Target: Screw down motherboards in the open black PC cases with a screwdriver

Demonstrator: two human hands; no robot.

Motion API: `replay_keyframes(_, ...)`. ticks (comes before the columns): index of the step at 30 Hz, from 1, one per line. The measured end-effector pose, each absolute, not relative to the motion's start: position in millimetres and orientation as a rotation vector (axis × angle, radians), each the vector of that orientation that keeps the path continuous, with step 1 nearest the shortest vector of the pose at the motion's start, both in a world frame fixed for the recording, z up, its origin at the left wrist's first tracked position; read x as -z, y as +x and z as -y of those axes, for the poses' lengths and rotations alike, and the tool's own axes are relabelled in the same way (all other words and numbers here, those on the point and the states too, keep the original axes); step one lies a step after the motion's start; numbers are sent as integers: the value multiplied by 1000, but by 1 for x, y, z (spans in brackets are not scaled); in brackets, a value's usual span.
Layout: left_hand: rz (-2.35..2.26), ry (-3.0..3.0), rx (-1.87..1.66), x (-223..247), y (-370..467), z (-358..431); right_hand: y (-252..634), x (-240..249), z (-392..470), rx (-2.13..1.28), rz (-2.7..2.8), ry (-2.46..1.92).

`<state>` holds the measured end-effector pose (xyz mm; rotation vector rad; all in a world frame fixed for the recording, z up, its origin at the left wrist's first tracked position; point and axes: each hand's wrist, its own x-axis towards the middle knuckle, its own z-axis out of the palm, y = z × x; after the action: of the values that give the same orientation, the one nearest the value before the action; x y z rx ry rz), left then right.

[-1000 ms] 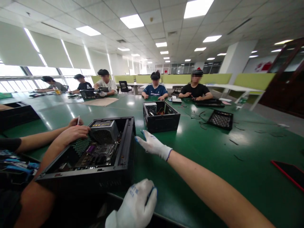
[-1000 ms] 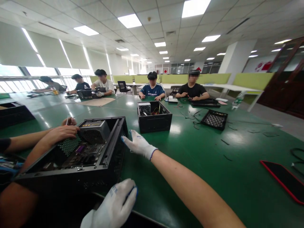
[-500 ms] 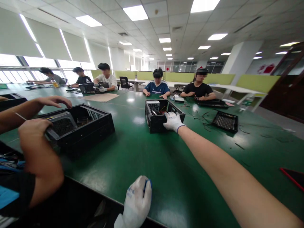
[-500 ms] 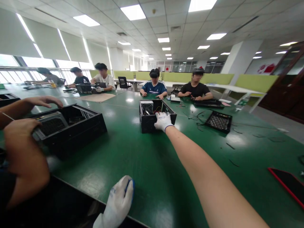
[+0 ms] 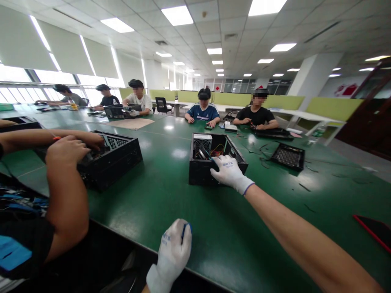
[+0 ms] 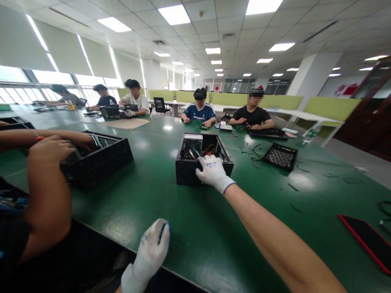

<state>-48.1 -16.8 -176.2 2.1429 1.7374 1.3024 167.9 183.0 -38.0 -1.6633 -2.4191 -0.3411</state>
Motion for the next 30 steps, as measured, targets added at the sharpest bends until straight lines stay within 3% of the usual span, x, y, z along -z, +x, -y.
replay_keyframes(11,-1706,1948,-1438,169,-59,22,195,30,-16,218,2435,-1345)
replay_keyframes(20,-1580,1951,-1498,81,-64,46,217,18,69,57,2486,-1096)
replay_keyframes(30,-1113,2551,-898,10,-32,71,219,-1,112,-73,2425,-971)
